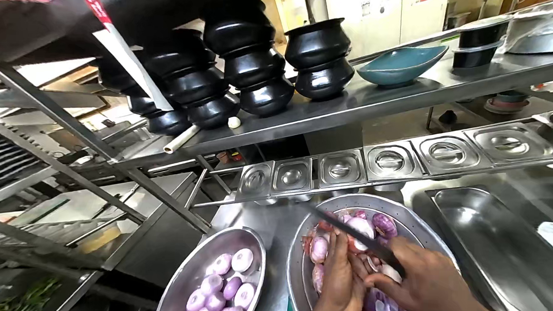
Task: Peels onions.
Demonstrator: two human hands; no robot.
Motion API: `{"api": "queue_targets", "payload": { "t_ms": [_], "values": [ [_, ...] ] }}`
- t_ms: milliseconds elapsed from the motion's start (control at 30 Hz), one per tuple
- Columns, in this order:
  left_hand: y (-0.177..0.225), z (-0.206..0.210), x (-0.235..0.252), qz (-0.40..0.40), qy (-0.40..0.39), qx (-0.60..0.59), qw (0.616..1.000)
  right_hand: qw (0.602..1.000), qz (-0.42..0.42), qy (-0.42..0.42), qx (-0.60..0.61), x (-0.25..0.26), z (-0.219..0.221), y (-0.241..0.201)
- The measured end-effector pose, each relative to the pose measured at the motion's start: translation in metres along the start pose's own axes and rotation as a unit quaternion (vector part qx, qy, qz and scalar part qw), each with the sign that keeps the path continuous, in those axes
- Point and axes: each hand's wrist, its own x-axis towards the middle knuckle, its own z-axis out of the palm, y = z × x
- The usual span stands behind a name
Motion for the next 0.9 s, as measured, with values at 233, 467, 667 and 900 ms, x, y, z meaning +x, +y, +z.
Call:
{"api": "queue_targets", "payload": {
  "t_ms": [233,467,667,900],
  "values": [
    [-0.01,-0.021,0.002,0.064,-0.161,-0.07,0.982,0.986,0.11,-0.01,0.125,0.019,-0.009,-0.009],
    [-0.009,-0.024,0.005,0.106,-0.209,-0.033,0.972,0.985,0.086,-0.02,0.148,0.02,-0.01,-0.013],
    [-0.01,-0.021,0.004,0.139,-0.189,0.016,0.972,0.988,0.042,-0.032,0.145,0.014,-0.011,-0.019],
    [0.001,-0.008,-0.002,0.042,-0.183,0.025,0.982,0.964,0.093,-0.063,0.24,0.02,-0.01,-0.008]
  ]
}}
